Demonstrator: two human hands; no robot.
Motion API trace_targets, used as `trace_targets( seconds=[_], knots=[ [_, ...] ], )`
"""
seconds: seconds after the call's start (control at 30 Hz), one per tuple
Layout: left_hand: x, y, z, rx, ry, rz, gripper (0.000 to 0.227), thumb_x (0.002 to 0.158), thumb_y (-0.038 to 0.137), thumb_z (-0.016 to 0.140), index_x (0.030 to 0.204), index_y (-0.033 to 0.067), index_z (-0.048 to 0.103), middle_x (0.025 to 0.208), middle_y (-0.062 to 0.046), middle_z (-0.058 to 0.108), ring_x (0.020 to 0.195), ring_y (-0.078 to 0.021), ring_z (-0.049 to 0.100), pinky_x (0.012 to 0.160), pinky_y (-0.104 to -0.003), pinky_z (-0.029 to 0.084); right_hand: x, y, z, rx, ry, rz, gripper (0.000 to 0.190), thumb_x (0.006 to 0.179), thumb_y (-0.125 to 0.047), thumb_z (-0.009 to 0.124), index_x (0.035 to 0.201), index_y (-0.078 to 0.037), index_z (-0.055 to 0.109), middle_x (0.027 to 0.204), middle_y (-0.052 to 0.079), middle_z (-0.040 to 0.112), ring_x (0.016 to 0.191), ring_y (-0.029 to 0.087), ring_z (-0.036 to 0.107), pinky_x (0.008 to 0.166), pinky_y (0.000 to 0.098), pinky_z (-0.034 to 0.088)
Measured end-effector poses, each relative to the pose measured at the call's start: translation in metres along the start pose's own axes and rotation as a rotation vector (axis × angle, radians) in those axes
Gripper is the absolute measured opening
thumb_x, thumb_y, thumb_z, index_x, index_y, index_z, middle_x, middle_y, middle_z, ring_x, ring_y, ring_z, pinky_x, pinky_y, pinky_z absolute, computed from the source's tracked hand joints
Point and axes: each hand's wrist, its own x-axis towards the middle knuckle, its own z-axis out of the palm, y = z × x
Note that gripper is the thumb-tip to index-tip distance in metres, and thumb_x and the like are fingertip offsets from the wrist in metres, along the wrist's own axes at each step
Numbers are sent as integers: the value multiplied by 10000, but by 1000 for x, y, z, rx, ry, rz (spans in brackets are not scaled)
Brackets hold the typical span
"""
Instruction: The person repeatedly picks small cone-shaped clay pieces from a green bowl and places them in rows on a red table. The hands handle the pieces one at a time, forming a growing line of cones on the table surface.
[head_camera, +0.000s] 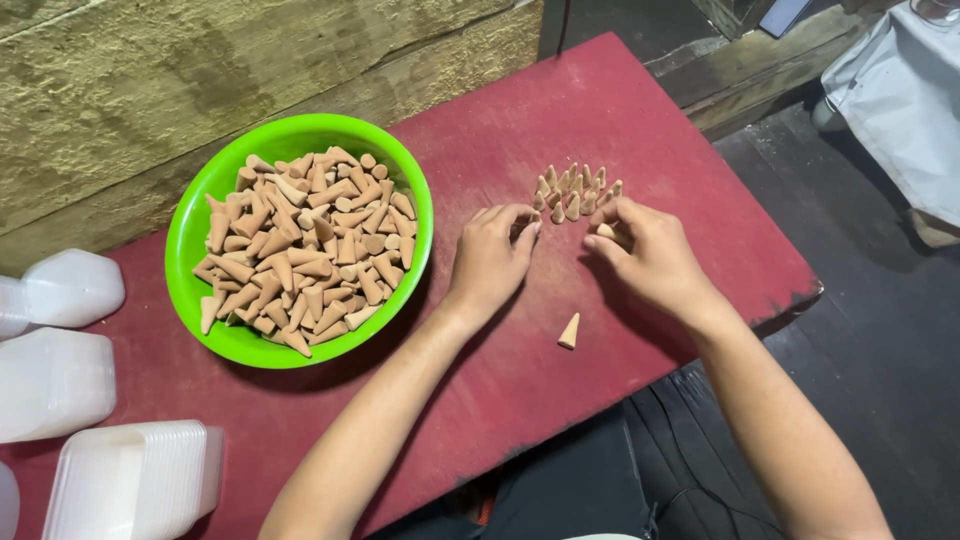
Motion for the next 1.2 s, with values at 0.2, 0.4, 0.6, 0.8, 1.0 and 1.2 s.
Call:
trace_targets(
  seconds=[0.2,0.4,0.6,0.8,1.0,1.2],
  knots=[
    [7,0,5,50,4,-14,104,854,98,750,957,112,755,838,-93,718,813,-338,711,733,-424,575,-10,8,-18,-73,-38,75,278,884,-133,788,1162,-139,779,1108,103,662,946,377,714,780,508,575],
    [9,-6,11,25,8,-28,112,836,99,763,936,150,761,837,-56,736,820,-305,723,746,-394,581,-2,8,-11,-123,18,-25,358,885,-93,790,1238,-137,749,949,87,618,857,320,706,740,443,568],
    [13,9,6,15,34,-27,108,816,85,784,912,128,763,817,-82,747,797,-327,725,739,-407,583,2,10,10,-164,99,-35,270,855,-32,802,1072,-89,652,990,92,721,947,329,731,815,442,577],
    [6,0,11,-10,30,-72,202,786,61,803,966,86,715,794,-111,737,756,-315,706,706,-423,567,7,-2,13,-4,98,60,366,855,88,749,1114,-26,517,959,175,732,836,317,750,698,381,611],
    [5,-10,3,259,-18,-32,304,901,89,700,1199,33,673,1014,-143,626,956,-364,631,857,-448,535,4,3,17,38,123,86,366,859,89,769,1119,-7,530,996,191,731,828,293,757,675,349,626],
    [6,-14,10,440,-53,31,230,886,112,685,1107,70,730,1026,-108,556,999,-320,593,868,-386,535,-15,8,13,36,153,107,430,876,63,781,1215,16,521,1053,201,658,859,319,747,702,356,639]
  ],
)
